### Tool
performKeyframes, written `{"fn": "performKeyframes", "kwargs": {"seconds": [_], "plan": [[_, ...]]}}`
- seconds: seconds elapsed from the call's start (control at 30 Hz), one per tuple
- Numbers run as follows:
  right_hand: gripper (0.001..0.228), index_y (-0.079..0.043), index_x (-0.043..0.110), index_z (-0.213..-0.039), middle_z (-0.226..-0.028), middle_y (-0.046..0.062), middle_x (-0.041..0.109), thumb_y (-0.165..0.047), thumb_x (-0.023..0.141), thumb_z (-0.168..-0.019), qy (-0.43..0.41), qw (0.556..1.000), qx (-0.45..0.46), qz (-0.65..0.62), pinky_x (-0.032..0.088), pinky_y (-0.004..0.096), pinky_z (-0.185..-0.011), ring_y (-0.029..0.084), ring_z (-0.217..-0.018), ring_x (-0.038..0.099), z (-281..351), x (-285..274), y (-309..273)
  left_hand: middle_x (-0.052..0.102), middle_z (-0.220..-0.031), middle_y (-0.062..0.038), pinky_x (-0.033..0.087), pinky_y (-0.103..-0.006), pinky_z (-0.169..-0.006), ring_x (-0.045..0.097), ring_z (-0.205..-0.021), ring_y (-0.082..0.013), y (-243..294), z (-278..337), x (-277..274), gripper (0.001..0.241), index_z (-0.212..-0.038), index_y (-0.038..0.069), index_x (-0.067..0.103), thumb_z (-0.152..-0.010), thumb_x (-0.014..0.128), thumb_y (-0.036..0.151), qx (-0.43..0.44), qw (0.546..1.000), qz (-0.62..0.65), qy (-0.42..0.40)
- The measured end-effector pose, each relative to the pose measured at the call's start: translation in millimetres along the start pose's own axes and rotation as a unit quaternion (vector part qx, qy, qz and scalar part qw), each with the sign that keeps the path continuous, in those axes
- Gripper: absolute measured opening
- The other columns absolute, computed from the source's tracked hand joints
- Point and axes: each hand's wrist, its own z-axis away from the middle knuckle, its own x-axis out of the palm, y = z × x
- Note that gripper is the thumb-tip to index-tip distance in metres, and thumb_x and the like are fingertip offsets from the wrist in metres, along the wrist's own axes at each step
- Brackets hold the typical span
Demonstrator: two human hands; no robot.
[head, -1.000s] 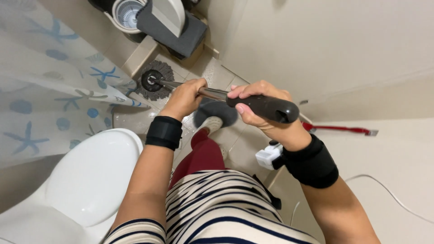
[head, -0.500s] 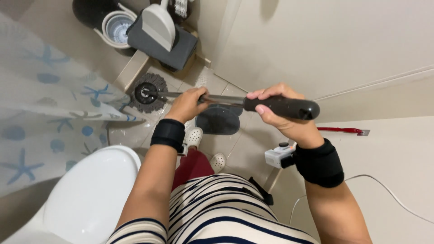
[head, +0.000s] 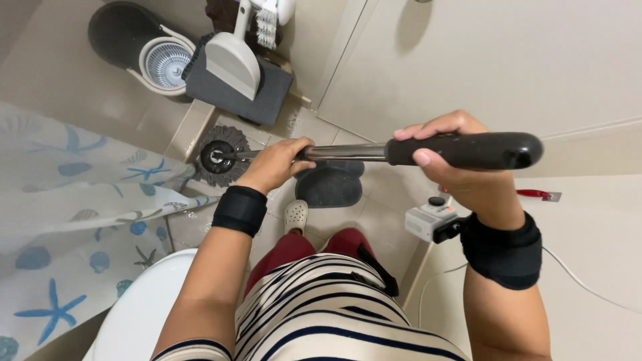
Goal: The person scrubs a white sink with a red long-handled brush, then moves to the floor to mop the tiled area using a spin mop and wringer bucket. The person cleans around the toilet and near the shower curtain, repeatedly wringing the mop in the bucket.
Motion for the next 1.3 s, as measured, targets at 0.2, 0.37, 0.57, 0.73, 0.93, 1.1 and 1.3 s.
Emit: {"fn": "performKeyframes", "kwargs": {"seconds": [0.2, 0.37, 0.57, 0.73, 0.93, 1.1, 1.3], "plan": [[0.016, -0.004, 0.059, -0.112, -0.107, 0.012, 0.071, -0.004, 0.071, -0.102, 0.017, 0.997, -0.081, -0.003, 0.061, 0.041, -0.108, 0.024, -0.116, 0.073, -17, 4, 3, 0.073, -0.112, -0.011, 0.053, -0.0478, -0.083, 0.068, -0.101, -0.0368, -9, -15, -17, 0.042, -0.123, 0.016, 0.061, -0.089, 0.074, 0.037, 0.021, 0.999, 0.021, -0.021], [0.014, -0.004, 0.059, -0.112, -0.107, 0.012, 0.072, -0.004, 0.07, -0.103, 0.024, 0.997, -0.073, -0.004, 0.062, 0.042, -0.108, 0.025, -0.115, 0.074, -34, 9, 1, 0.074, -0.111, -0.009, 0.053, -0.047, -0.083, 0.069, -0.099, -0.0353, -18, -14, -22, 0.042, -0.124, 0.018, 0.061, -0.09, 0.073, 0.039, -0.005, 0.999, 0.032, -0.019], [0.014, -0.004, 0.06, -0.112, -0.107, 0.014, 0.074, -0.004, 0.071, -0.102, 0.02, 0.997, -0.077, -0.025, 0.061, 0.041, -0.102, 0.026, -0.112, 0.073, -40, 8, 3, 0.073, -0.111, -0.011, 0.054, -0.0462, -0.082, 0.068, -0.099, -0.0363, -24, -19, -19, 0.044, -0.125, 0.016, 0.062, -0.09, 0.074, 0.039, 0.028, 0.999, 0.04, 0.008], [0.014, -0.003, 0.06, -0.107, -0.107, 0.015, 0.075, -0.008, 0.072, -0.105, 0.03, 0.995, -0.099, -0.018, 0.063, 0.041, -0.101, 0.026, -0.111, 0.075, -36, -3, 16, 0.074, -0.112, -0.009, 0.054, -0.0463, -0.083, 0.069, -0.099, -0.0348, -21, -29, -12, 0.043, -0.127, 0.018, 0.061, -0.091, 0.072, 0.039, 0.024, 0.999, 0.033, -0.014], [0.014, -0.004, 0.059, -0.106, -0.104, 0.016, 0.073, -0.005, 0.073, -0.104, 0.066, 0.994, -0.076, -0.033, 0.066, 0.039, -0.094, 0.027, -0.111, 0.075, -28, -9, 20, 0.073, -0.115, -0.01, 0.054, -0.0471, -0.083, 0.069, -0.1, -0.036, -25, -40, -2, 0.045, -0.126, 0.018, 0.061, -0.09, 0.073, 0.041, 0.046, 0.998, 0.016, -0.028], [0.014, -0.004, 0.06, -0.109, -0.11, 0.019, 0.074, -0.002, 0.071, -0.1, 0.123, 0.992, 0.015, -0.011, 0.064, 0.031, -0.073, 0.027, -0.11, 0.076, -26, -9, 16, 0.074, -0.114, -0.01, 0.055, -0.047, -0.083, 0.069, -0.101, -0.036, -20, -50, 5, 0.045, -0.126, 0.019, 0.061, -0.089, 0.073, 0.042, 0.031, 0.998, 0.024, -0.057], [0.012, -0.005, 0.06, -0.11, -0.114, 0.02, 0.076, 0.001, 0.066, -0.102, 0.157, 0.986, 0.044, -0.042, 0.057, 0.024, -0.063, 0.017, -0.086, 0.072, -26, -17, 22, 0.073, -0.112, -0.009, 0.055, -0.0469, -0.082, 0.068, -0.102, -0.0354, -21, -65, 14, 0.043, -0.125, 0.019, 0.06, -0.09, 0.072, 0.041, 0.034, 0.997, 0.021, -0.073]]}}
